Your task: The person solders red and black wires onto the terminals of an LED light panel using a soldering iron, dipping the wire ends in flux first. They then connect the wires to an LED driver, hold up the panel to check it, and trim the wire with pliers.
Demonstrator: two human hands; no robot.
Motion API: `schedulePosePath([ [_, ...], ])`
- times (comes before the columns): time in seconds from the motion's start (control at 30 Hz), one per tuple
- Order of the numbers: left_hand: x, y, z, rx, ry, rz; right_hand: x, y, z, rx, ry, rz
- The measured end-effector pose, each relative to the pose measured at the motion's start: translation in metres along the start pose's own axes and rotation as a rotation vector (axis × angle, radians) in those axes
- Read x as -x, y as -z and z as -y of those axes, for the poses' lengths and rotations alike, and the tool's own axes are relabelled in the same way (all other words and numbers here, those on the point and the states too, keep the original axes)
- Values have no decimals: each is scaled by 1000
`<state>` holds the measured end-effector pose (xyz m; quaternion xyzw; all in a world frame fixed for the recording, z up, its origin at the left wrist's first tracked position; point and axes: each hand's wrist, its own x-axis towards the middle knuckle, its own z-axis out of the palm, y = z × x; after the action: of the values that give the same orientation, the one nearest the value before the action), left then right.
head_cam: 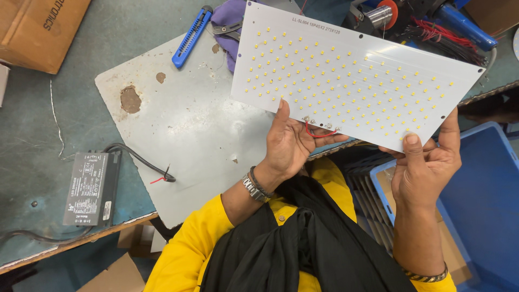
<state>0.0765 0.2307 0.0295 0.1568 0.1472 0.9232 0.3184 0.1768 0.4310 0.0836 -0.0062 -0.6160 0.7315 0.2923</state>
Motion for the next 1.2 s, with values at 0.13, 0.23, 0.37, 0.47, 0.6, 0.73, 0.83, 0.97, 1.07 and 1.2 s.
schedulePosePath([
  [0.13, -1, 2, 2, 28, -6, 12, 0, 0, 0, 8, 7, 7],
  [0.23, -1, 4, 3, 63, -9, 28, 0, 1, 0, 12, 8, 1],
  [0.37, -1, 6, 4, 40, -13, 43, 0, 2, 0, 0, 10, -1],
  [0.47, -2, 7, 5, 35, -11, 48, 0, 3, 0, -4, 9, -1],
  [0.6, 0, 7, 4, 51, -28, 80, 2, 2, -2, -7, 5, 7],
  [0.73, 2, 5, 3, 48, -9, 44, 2, 4, -4, -44, -21, -3],
  [0.83, 4, 4, 2, 35, -9, 63, 1, 5, -5, -87, -60, -19],
  [0.97, 7, 1, 2, 71, -18, 73, 0, 6, -5, -119, -97, -24],
  [1.07, 7, -1, 2, 54, -5, 62, -1, 7, -5, -140, -116, -26],
  [1.2, 8, -4, 2, 14, 8, 86, -2, 8, -4, -157, -129, -39],
])
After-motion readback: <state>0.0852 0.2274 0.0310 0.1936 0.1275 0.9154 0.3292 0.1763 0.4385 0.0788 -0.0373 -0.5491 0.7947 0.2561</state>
